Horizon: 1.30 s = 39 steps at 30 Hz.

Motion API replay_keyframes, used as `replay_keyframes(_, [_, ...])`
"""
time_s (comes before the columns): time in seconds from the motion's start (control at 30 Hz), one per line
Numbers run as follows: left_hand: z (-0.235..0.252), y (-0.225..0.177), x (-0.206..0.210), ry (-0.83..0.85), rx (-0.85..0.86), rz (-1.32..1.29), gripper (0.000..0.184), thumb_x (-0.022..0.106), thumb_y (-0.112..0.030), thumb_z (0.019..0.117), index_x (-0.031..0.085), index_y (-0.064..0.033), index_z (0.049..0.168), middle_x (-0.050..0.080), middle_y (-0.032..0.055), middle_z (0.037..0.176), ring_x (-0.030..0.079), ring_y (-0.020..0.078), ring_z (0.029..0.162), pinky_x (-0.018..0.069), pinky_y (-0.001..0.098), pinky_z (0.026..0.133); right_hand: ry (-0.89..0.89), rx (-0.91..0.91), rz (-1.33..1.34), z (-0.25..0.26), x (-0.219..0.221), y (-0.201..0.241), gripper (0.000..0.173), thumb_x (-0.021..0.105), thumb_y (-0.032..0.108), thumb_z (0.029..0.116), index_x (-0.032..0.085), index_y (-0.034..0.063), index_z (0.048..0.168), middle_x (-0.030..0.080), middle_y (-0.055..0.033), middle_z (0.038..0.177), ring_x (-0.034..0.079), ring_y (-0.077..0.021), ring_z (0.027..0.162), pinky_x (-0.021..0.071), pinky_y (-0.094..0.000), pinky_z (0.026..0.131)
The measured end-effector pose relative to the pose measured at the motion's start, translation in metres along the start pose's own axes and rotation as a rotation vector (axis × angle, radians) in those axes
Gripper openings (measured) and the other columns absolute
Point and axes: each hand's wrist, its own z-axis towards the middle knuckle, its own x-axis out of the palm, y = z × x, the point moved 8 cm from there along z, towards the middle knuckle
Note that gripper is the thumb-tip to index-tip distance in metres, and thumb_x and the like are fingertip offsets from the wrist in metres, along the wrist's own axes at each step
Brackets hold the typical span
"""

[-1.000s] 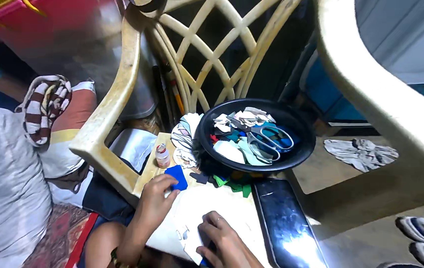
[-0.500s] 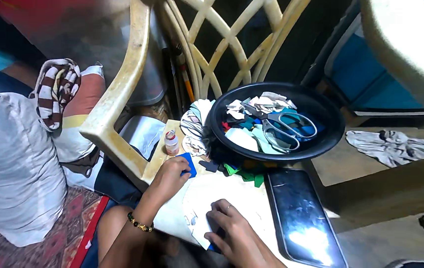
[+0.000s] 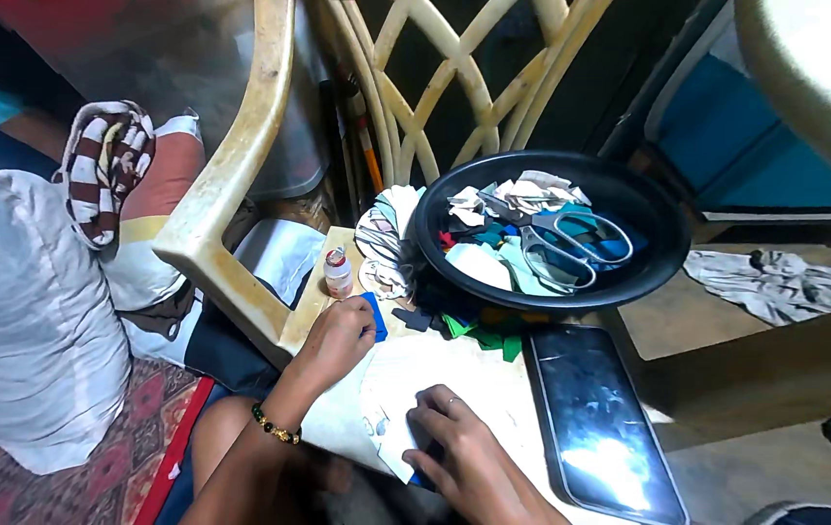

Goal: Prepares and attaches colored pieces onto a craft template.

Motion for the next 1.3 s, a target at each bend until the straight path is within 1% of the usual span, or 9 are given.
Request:
replay_keyframes(0.13, [0.001, 0.005, 0.0, 0.038, -0.05, -0.058, 0.021, 0.056, -0.006, 0.0996, 0.074, 0.006, 0.1, 0.066, 0.0207, 0.125, 0.063, 0.0297, 0.118, 0.049, 0.0417, 0.103, 0.001, -0.001, 0.003, 0.0, 0.0, 0.0, 0.03, 0.085, 0.012, 0.0693, 0.075, -0.0032, 0.093, 0.067, -0.0194, 0.1, 0.069, -0.0276, 0.087, 0.0599, -0.0325, 0.074])
replay_keyframes(0.23, [0.002, 0.011, -0.002, 0.004, -0.086, -0.126, 0.019, 0.058, -0.005, 0.0978, 0.073, 0.0062, 0.097, 0.066, 0.0201, 0.123, 0.065, 0.0255, 0.112, 0.0519, 0.0374, 0.098, 0.003, 0.004, 0.004, 0.001, 0.0, 0.0, 0.03, 0.085, 0.012, 0.0689, 0.075, -0.0033, 0.093, 0.067, -0.02, 0.101, 0.07, -0.0277, 0.087, 0.06, -0.0326, 0.074])
replay_keyframes(0.47, [-0.007, 0.036, -0.013, -0.281, -0.249, -0.395, 0.01, 0.064, -0.003, 0.0904, 0.072, 0.0027, 0.087, 0.072, 0.011, 0.1, 0.066, 0.0094, 0.089, 0.0534, 0.0262, 0.08, 0.027, 0.019, 0.031, 0.001, -0.001, 0.001, 0.03, 0.084, 0.01, 0.0704, 0.074, -0.0051, 0.094, 0.067, -0.0219, 0.101, 0.07, -0.0312, 0.09, 0.0602, -0.036, 0.077])
replay_keyframes(0.77, [-0.019, 0.049, -0.018, -0.542, -0.294, -0.494, 0.004, 0.066, 0.0, 0.0857, 0.068, 0.002, 0.084, 0.069, 0.0053, 0.085, 0.061, 0.0024, 0.072, 0.0505, 0.0189, 0.067, 0.046, 0.028, 0.043, 0.002, -0.001, 0.002, 0.03, 0.084, 0.009, 0.0713, 0.074, -0.0068, 0.094, 0.067, -0.0234, 0.101, 0.069, -0.0334, 0.09, 0.0597, -0.0367, 0.078])
replay_keyframes(0.9, [-0.026, 0.053, -0.028, -0.661, -0.336, -0.548, 0.004, 0.065, 0.004, 0.0862, 0.065, 0.0017, 0.089, 0.065, 0.0041, 0.084, 0.059, 0.003, 0.07, 0.0508, 0.019, 0.066, 0.04, 0.027, 0.043, 0.001, -0.001, 0.002, 0.029, 0.084, 0.008, 0.0707, 0.074, -0.0067, 0.094, 0.066, -0.0233, 0.102, 0.069, -0.0324, 0.09, 0.0597, -0.0362, 0.077])
replay_keyframes(1.0, [-0.036, 0.049, -0.037, -0.776, -0.25, -0.503, 0.009, 0.062, 0.003, 0.0896, 0.071, 0.0029, 0.091, 0.069, 0.0062, 0.088, 0.061, 0.002, 0.076, 0.0511, 0.0177, 0.07, 0.037, 0.024, 0.031, 0.0, -0.001, 0.002, 0.029, 0.084, 0.01, 0.0713, 0.074, -0.0059, 0.094, 0.066, -0.0225, 0.101, 0.069, -0.0316, 0.089, 0.0598, -0.0352, 0.076])
replay_keyframes(1.1, [-0.053, 0.022, -0.043, -0.847, -0.092, -0.551, 0.012, 0.062, 0.003, 0.0898, 0.073, 0.0051, 0.096, 0.072, 0.0084, 0.095, 0.066, 0.0019, 0.082, 0.055, 0.016, 0.073, -0.025, -0.038, 0.032, -0.001, -0.005, 0.003, 0.026, 0.079, 0.02, 0.081, 0.075, -0.0026, 0.091, 0.068, -0.0196, 0.098, 0.07, -0.0267, 0.086, 0.0595, -0.0312, 0.074])
replay_keyframes(1.2, [-0.072, -0.026, -0.033, -0.767, 0.031, -0.738, 0.012, 0.067, 0.005, 0.0867, 0.068, 0.0072, 0.099, 0.072, 0.0026, 0.094, 0.068, -0.0007, 0.081, 0.0578, 0.0159, 0.073, -0.342, -0.156, 0.178, -0.004, -0.031, 0.011, 0.02, 0.07, 0.021, 0.0932, 0.072, 0.0008, 0.092, 0.067, -0.013, 0.094, 0.063, -0.0097, 0.08, 0.0516, -0.0143, 0.072])
replay_keyframes(1.3, [-0.083, -0.058, -0.01, -0.672, 0.126, -0.921, 0.017, 0.07, 0.01, 0.0806, 0.067, 0.0035, 0.097, 0.071, -0.0009, 0.092, 0.069, 0.0009, 0.082, 0.0606, 0.0185, 0.075, -0.517, -0.174, 0.412, -0.006, -0.057, 0.01, 0.016, 0.073, 0.016, 0.0924, 0.07, 0.0056, 0.104, 0.065, -0.0051, 0.107, 0.062, 0.0011, 0.089, 0.0535, -0.0101, 0.075])
